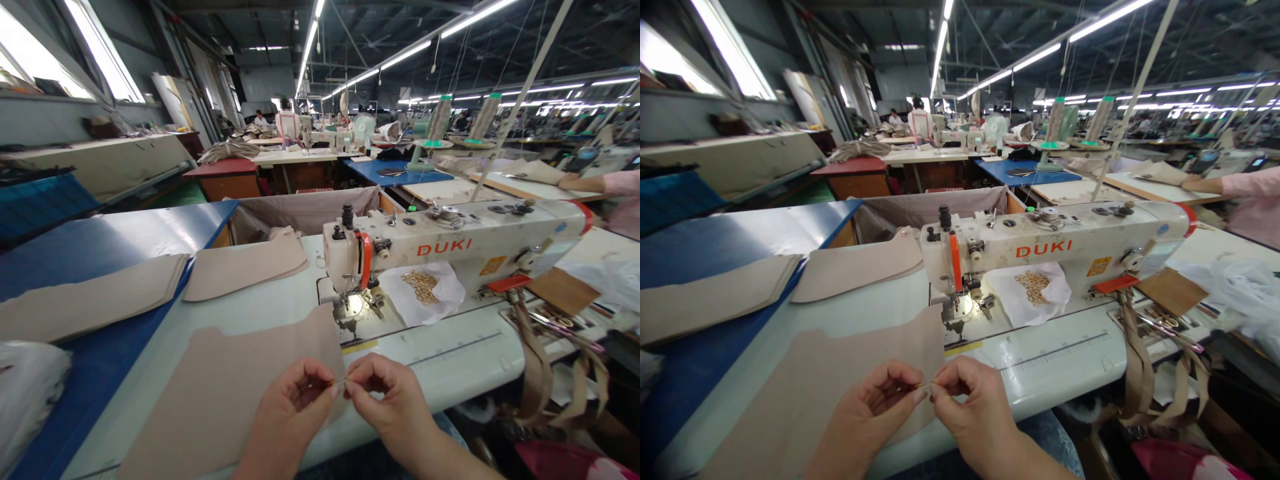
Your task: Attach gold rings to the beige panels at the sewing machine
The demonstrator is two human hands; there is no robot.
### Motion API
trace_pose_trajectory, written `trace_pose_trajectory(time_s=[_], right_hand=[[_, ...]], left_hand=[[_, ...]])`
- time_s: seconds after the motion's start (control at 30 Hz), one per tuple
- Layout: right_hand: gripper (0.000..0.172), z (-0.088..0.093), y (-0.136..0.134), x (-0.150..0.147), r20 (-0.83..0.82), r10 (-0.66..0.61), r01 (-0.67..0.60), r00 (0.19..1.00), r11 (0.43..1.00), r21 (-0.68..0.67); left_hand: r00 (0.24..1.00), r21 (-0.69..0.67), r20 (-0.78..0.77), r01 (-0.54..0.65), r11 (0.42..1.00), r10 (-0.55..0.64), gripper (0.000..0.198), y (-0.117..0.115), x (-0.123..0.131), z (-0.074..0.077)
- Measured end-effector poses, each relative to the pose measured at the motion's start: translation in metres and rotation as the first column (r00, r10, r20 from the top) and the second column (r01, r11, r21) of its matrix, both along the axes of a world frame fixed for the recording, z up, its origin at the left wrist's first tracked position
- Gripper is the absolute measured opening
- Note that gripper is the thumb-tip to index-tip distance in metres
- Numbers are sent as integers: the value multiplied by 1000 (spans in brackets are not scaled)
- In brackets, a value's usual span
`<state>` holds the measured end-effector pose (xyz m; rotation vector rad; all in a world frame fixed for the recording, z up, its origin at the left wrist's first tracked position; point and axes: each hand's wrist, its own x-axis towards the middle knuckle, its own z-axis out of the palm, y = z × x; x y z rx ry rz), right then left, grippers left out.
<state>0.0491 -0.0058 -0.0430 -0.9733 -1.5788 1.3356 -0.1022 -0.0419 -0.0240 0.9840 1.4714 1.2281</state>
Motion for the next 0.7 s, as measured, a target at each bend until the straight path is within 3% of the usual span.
trace_pose_trajectory(time_s=[0.17,0.27,0.6,0.7], right_hand=[[7,3,0,2,-78,67,-78,995,987,-140],[7,6,2,3,-67,111,-120,992,981,-150],[14,16,4,7,225,128,-140,966,990,35],[15,13,8,8,265,121,-141,956,988,59]], left_hand=[[993,93,-118,-8,996,19,11,-5,1,1],[986,101,-163,1,995,16,9,-7,1,1],[968,124,-249,53,991,-21,6,-8,0,-7],[959,82,-265,121,989,-95,6,-1,-5,-10]])
